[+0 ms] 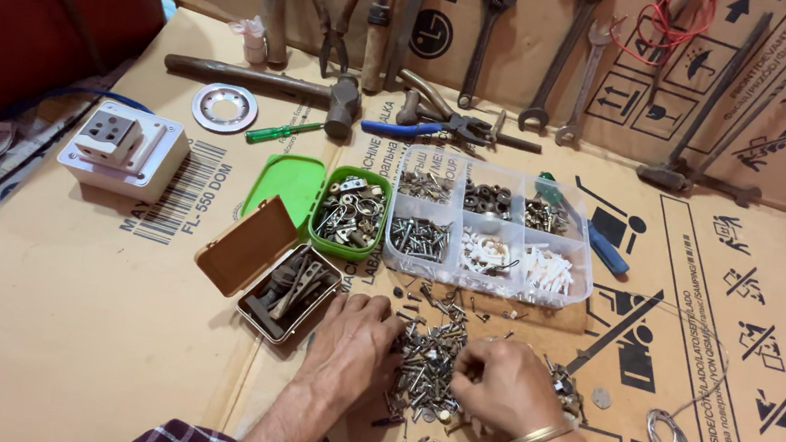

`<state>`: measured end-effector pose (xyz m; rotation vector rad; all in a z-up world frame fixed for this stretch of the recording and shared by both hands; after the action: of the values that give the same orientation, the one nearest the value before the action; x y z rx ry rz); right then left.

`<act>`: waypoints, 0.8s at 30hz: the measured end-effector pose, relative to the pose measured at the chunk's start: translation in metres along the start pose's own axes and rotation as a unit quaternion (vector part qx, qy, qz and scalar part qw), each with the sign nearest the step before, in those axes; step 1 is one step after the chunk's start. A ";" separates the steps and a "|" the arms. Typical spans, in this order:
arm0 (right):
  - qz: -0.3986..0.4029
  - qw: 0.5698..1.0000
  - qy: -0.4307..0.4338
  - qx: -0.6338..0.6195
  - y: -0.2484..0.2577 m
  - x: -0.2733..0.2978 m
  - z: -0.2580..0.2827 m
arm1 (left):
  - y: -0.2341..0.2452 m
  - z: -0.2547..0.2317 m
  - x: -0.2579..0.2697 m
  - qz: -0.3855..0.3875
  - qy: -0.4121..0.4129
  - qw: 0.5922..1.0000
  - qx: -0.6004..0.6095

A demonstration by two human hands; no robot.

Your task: The person sorts various metal screws, nuts, and washers by hand from a pile into specific compartments of a plastic organizer tray.

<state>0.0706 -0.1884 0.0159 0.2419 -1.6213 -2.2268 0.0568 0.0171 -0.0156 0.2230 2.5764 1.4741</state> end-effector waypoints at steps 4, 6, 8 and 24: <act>-0.047 0.992 -0.053 -0.108 0.025 -0.002 -0.019 | -0.009 0.003 0.000 -0.022 -0.010 0.999 -0.025; -0.070 0.986 -0.104 -0.112 0.044 -0.012 -0.025 | -0.007 0.005 0.002 -0.063 -0.030 0.996 -0.054; -0.072 0.979 -0.174 -0.075 0.062 -0.022 -0.036 | -0.008 0.004 0.004 -0.009 -0.008 1.000 -0.004; -0.042 0.991 -0.124 -0.031 0.051 -0.002 -0.055 | -0.006 0.001 0.001 -0.003 -0.015 1.000 -0.003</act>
<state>0.1019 -0.2501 0.0464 0.0175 -1.6892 -2.4478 0.0554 0.0155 -0.0209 0.2343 2.5475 1.4641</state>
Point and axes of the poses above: each hand's wrist, its own x-axis away from the middle knuckle, its own y-axis out of the back of the hand, z = x × y, the point moved 3 cm from there along -x, towards the middle knuckle, and after that the axes turned 6 degrees about y, right-handed, at the moved point
